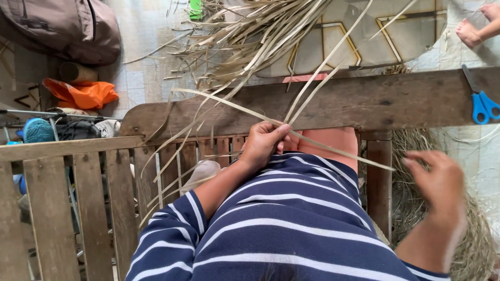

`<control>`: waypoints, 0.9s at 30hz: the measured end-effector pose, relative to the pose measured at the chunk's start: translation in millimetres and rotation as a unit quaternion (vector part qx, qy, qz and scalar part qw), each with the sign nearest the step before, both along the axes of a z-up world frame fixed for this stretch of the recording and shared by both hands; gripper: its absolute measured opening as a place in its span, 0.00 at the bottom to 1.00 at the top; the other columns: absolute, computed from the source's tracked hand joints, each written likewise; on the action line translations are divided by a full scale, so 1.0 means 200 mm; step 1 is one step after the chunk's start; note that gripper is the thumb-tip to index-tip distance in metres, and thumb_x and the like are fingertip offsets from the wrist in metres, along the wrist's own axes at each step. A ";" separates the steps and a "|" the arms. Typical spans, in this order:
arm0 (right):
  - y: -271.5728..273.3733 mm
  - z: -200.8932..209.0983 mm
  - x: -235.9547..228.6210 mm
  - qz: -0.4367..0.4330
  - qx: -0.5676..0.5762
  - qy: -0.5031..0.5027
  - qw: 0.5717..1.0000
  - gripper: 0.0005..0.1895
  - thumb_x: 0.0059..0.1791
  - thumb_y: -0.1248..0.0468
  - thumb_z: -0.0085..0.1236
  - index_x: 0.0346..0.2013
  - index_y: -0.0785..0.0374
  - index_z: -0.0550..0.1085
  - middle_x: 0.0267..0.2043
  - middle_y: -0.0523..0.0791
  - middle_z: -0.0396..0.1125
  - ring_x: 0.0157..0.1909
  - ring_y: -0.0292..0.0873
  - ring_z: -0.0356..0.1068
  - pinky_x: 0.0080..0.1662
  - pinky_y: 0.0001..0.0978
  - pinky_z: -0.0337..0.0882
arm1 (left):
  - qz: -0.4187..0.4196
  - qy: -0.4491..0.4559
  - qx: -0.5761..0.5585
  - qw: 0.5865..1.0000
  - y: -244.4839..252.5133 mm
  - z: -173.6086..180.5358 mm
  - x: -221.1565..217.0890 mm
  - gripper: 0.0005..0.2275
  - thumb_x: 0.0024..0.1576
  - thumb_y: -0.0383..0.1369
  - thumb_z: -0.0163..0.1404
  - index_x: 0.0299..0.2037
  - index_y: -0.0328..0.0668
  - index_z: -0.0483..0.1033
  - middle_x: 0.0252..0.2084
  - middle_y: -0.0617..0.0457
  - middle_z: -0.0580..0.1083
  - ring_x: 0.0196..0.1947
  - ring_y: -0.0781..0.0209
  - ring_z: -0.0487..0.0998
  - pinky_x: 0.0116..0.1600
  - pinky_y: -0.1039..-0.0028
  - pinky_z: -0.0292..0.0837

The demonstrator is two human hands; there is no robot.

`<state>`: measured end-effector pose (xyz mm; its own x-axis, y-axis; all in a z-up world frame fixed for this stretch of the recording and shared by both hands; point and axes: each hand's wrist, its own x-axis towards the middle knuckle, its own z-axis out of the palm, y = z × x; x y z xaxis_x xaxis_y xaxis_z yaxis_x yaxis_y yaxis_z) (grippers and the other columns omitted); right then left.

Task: Weaving long strips of natural fiber into a pattern on a wooden frame and trimming them with scissors.

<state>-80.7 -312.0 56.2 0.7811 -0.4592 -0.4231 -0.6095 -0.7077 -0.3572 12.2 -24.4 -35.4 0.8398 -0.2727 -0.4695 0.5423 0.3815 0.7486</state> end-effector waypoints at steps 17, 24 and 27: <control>0.55 -0.32 0.28 0.150 0.343 -0.185 0.909 0.01 0.42 0.66 0.56 0.28 0.60 0.74 0.15 0.43 0.64 0.23 0.35 0.64 0.31 0.26 0.65 | -0.003 -0.013 0.019 1.000 -0.07 -0.02 -0.05 0.06 0.48 0.24 0.51 0.28 0.22 0.71 0.16 0.39 0.69 0.06 0.67 0.65 0.09 0.80 0.63; 0.34 -0.29 0.20 0.120 0.283 -0.111 0.945 0.03 0.40 0.66 0.57 0.28 0.60 0.75 0.12 0.47 0.63 0.19 0.39 0.61 0.27 0.31 0.63 | 0.030 -0.008 0.012 0.999 -0.03 0.01 -0.03 0.07 0.50 0.24 0.50 0.31 0.21 0.70 0.18 0.38 0.70 0.07 0.67 0.66 0.09 0.81 0.63; 0.20 -0.37 0.11 0.078 0.290 -0.092 0.949 0.02 0.41 0.66 0.57 0.27 0.61 0.75 0.11 0.47 0.62 0.18 0.38 0.59 0.24 0.29 0.62 | 0.039 -0.010 0.013 0.999 -0.03 0.02 -0.03 0.07 0.50 0.24 0.50 0.31 0.22 0.71 0.19 0.38 0.70 0.07 0.67 0.66 0.09 0.81 0.64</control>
<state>-58.0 -272.9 -18.1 0.9053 -0.0633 -0.4200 -0.4036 -0.4364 -0.8041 7.0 -30.9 -31.9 0.8672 -0.1945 -0.4584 0.4967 0.4028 0.7688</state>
